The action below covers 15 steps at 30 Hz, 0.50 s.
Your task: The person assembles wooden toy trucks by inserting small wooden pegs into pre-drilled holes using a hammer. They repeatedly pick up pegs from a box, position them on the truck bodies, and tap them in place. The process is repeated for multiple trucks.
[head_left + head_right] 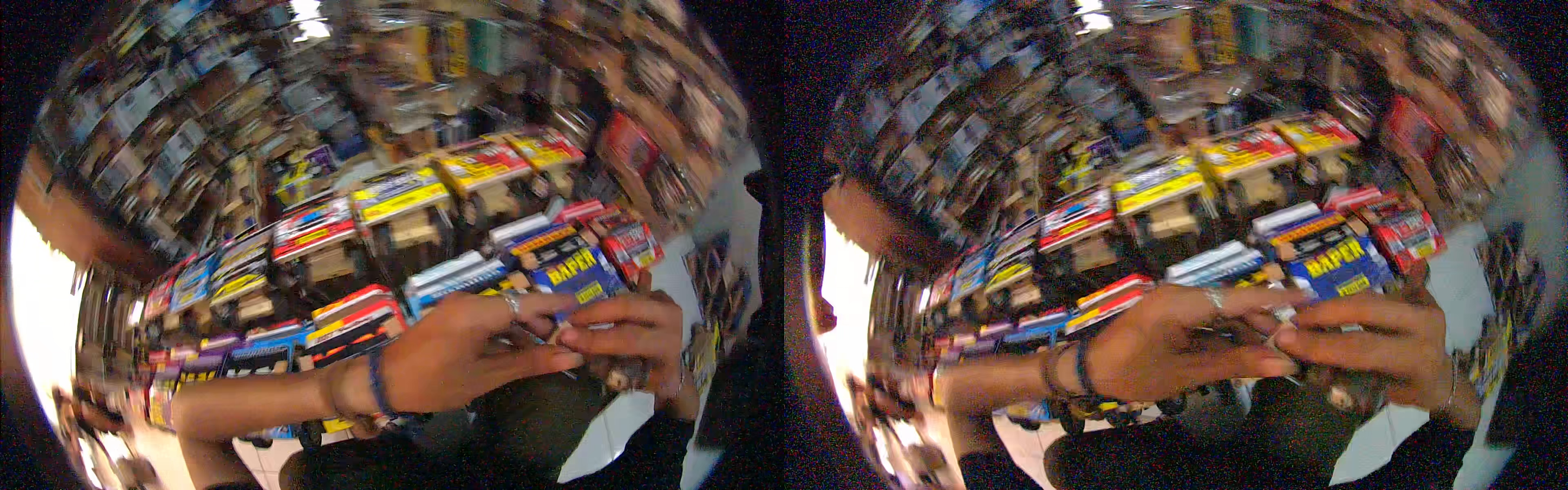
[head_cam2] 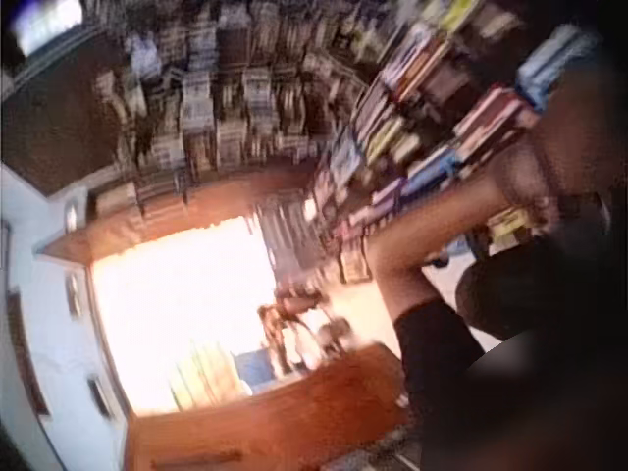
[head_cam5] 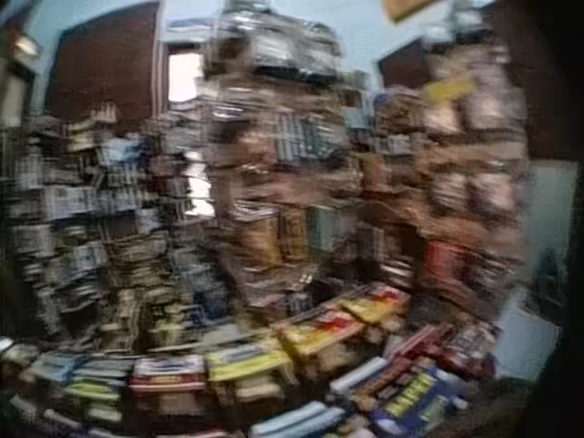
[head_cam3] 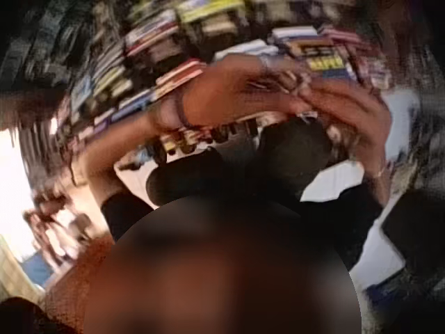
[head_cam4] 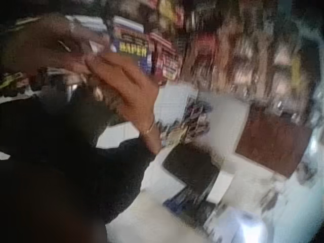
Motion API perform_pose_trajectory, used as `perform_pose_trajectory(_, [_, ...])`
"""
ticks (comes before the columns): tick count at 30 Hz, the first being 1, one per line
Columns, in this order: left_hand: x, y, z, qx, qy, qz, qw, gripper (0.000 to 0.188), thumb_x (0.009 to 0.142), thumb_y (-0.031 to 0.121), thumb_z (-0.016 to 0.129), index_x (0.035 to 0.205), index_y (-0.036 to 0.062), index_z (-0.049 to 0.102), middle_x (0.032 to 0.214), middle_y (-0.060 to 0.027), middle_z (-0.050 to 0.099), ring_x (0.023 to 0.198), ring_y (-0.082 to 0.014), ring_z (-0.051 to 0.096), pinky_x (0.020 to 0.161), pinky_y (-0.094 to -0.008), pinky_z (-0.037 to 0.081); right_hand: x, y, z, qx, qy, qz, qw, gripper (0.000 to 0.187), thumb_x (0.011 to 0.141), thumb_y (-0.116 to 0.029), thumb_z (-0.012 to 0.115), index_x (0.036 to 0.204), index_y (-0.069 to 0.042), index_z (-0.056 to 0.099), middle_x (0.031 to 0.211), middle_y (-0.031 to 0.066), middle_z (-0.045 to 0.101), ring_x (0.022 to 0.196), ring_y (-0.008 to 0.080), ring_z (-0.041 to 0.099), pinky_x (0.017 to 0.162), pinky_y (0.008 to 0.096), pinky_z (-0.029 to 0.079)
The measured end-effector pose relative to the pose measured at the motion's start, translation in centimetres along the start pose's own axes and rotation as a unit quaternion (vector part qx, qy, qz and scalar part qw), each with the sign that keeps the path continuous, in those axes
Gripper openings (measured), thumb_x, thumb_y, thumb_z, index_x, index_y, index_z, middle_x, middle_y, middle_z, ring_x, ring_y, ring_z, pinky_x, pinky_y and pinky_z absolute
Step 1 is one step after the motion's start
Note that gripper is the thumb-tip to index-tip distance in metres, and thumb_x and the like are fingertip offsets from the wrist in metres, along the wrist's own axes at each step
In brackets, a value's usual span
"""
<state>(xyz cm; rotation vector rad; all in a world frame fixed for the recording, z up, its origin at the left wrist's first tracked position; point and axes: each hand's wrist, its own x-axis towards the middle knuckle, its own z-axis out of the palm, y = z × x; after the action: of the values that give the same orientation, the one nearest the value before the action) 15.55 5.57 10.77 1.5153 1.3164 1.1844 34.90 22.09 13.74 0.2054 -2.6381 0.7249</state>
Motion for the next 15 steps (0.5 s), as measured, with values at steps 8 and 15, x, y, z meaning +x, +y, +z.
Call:
perform_pose_trajectory(8, [-3.0, -1.2, -6.3, -0.045, 0.058, -0.016, 0.997, 0.029, 0.086, 0.012, 0.076, 0.111, 0.0008, 0.068, 0.1, -0.0068, 0.072, 0.093, -0.0116, 0.067, 0.085, -0.027, 0.054, -1.4, 1.9, 0.8, -0.05, 0.022, 0.079, 0.995, 0.044, 0.075, -0.015, 0.08, 0.118, -0.011, 0.071, 0.095, 0.0045, 0.063, 0.077, 0.0151, 0.06, 0.067, 0.0288, 0.051])
perform_pose_trajectory(15, [-10.5, -7.3, -25.4, 0.001, 0.461, -0.108, 0.881, 0.036, 0.094, 0.017, 0.068, 0.123, -0.0041, 0.061, 0.113, -0.0125, 0.067, 0.102, -0.0183, 0.067, 0.091, -0.028, 0.056, -9.5, 10.5, -2.0, 0.245, 0.409, 0.359, 0.803, 0.057, 0.096, -0.015, 0.054, 0.151, -0.013, 0.038, 0.153, 0.0058, 0.039, 0.122, 0.0201, 0.05, 0.056, 0.013, 0.039])
